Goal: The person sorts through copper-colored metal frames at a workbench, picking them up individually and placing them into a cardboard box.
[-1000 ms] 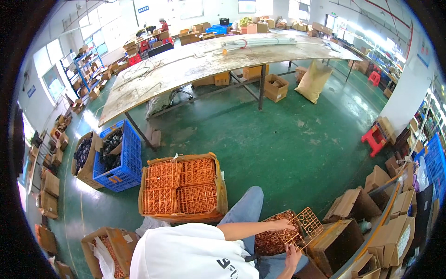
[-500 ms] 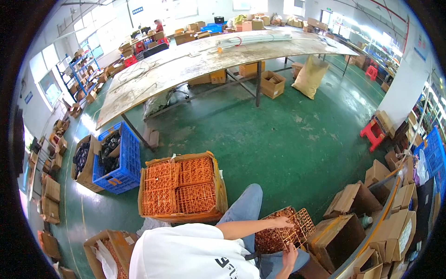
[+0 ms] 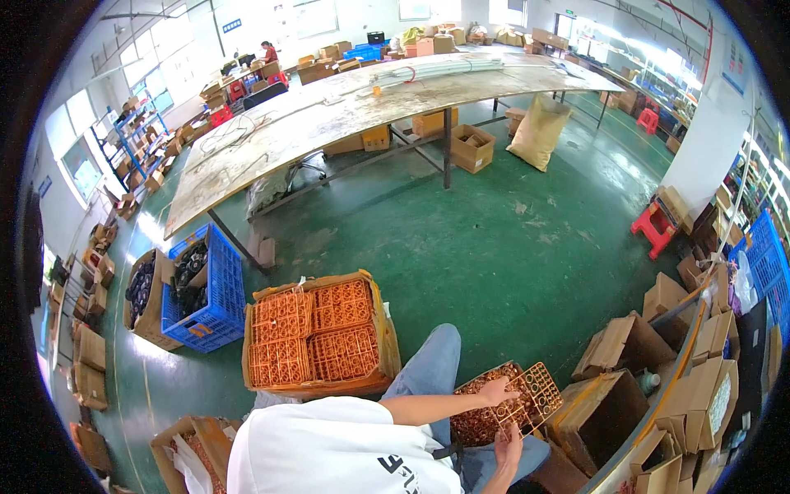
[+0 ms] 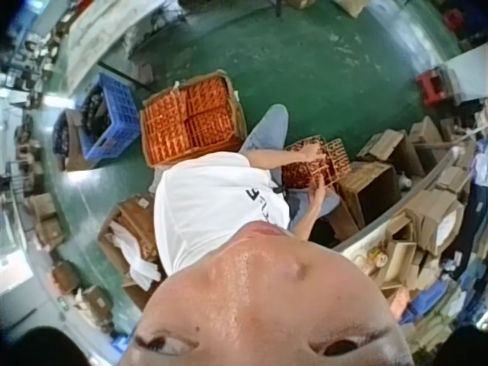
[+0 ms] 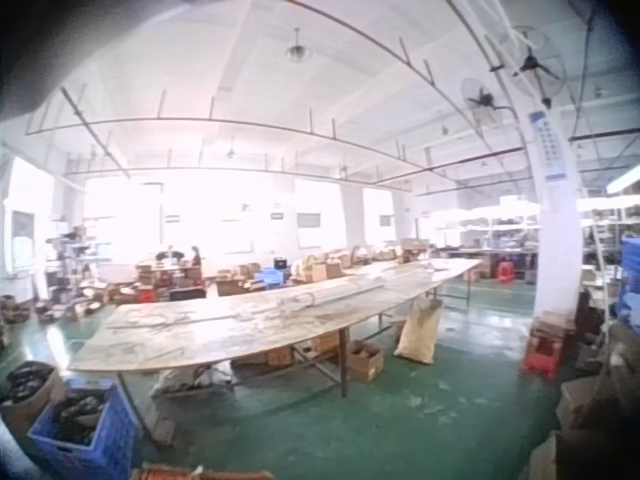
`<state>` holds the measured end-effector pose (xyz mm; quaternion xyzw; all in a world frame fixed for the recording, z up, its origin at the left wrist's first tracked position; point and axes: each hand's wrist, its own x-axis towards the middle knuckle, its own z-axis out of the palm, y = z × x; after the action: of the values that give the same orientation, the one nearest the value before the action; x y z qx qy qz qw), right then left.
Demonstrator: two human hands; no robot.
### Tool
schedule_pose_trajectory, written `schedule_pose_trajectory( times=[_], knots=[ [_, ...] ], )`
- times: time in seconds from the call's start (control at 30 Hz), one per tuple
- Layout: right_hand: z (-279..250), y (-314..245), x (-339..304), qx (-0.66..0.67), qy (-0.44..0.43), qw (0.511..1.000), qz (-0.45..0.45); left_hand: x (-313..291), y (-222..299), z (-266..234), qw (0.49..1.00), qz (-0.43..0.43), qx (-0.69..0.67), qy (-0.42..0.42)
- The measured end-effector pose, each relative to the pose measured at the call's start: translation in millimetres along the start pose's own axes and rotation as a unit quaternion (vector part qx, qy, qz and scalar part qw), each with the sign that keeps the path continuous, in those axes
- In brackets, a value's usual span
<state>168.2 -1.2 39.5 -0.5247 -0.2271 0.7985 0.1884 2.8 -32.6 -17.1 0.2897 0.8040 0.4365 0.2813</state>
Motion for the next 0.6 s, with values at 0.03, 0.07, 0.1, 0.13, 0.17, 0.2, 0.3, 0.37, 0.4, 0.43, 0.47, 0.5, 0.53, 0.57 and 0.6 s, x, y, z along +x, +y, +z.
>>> schedule_pose_trajectory(
  times=[0.03,0.07,0.1,0.13,0.17,0.2,0.3,0.37,0.4,0.43,0.47,0.5,0.53,0.57,0.6],
  knots=[
    [-5.7,-1.7,3.0,0.004,0.006,1.0,-0.004,-0.6,4.8,2.1,1.0,0.004,-0.002,-0.007],
    [-14.1,-4.1,5.0,-0.01,-0.007,1.0,-0.012,-3.9,14.1,3.1,0.994,-0.031,-0.089,-0.045],
    [-22.2,-5.9,7.0,-0.025,-0.021,0.999,-0.019,-6.7,23.6,3.8,0.979,-0.069,-0.174,-0.083],
    [-19.7,-7.0,4.2,-0.026,-0.023,0.999,-0.018,-4.3,20.2,2.6,0.979,-0.069,-0.174,-0.081],
    [-17.4,-8.9,1.5,-0.04,-0.032,0.999,-0.018,-0.3,15.9,-0.4,0.962,-0.101,-0.205,-0.146],
    [-14.1,-9.9,-0.7,-0.054,-0.042,0.997,-0.018,3.0,11.4,-3.4,0.94,-0.133,-0.235,-0.21],
    [-14.5,-9.1,0.0,-0.057,-0.058,0.997,-0.01,3.2,2.4,-3.2,0.933,-0.143,-0.26,-0.205],
    [-20.7,-7.5,5.2,-0.035,-0.055,0.998,0.001,-0.9,10.5,-5.6,0.965,-0.107,-0.179,-0.162],
    [-26.0,-6.8,8.1,-0.013,-0.053,0.998,0.011,-2.8,17.0,-7.0,0.986,-0.068,-0.096,-0.118],
    [-27.9,-6.0,10.2,-0.013,-0.053,0.998,0.011,-2.4,18.8,-9.5,0.986,-0.068,-0.096,-0.118],
    [-30.3,-5.4,12.0,-0.014,-0.083,0.996,0.015,-1.9,20.9,-11.4,0.985,-0.07,-0.1,-0.124],
    [-33.2,-4.9,13.8,-0.015,-0.112,0.993,0.019,-1.5,23.1,-12.8,0.983,-0.071,-0.103,-0.131],
    [-28.6,-6.1,10.4,-0.016,-0.113,0.993,0.021,0.3,22.2,-14.6,0.984,-0.073,-0.103,-0.13],
    [-24.5,-8.3,6.9,-0.003,-0.104,0.994,0.014,2.3,22.0,-15.5,0.965,-0.101,-0.171,-0.169],
    [-21.0,-9.7,3.7,0.01,-0.095,0.995,0.006,4.1,21.9,-15.4,0.94,-0.128,-0.237,-0.208]
  ],
)
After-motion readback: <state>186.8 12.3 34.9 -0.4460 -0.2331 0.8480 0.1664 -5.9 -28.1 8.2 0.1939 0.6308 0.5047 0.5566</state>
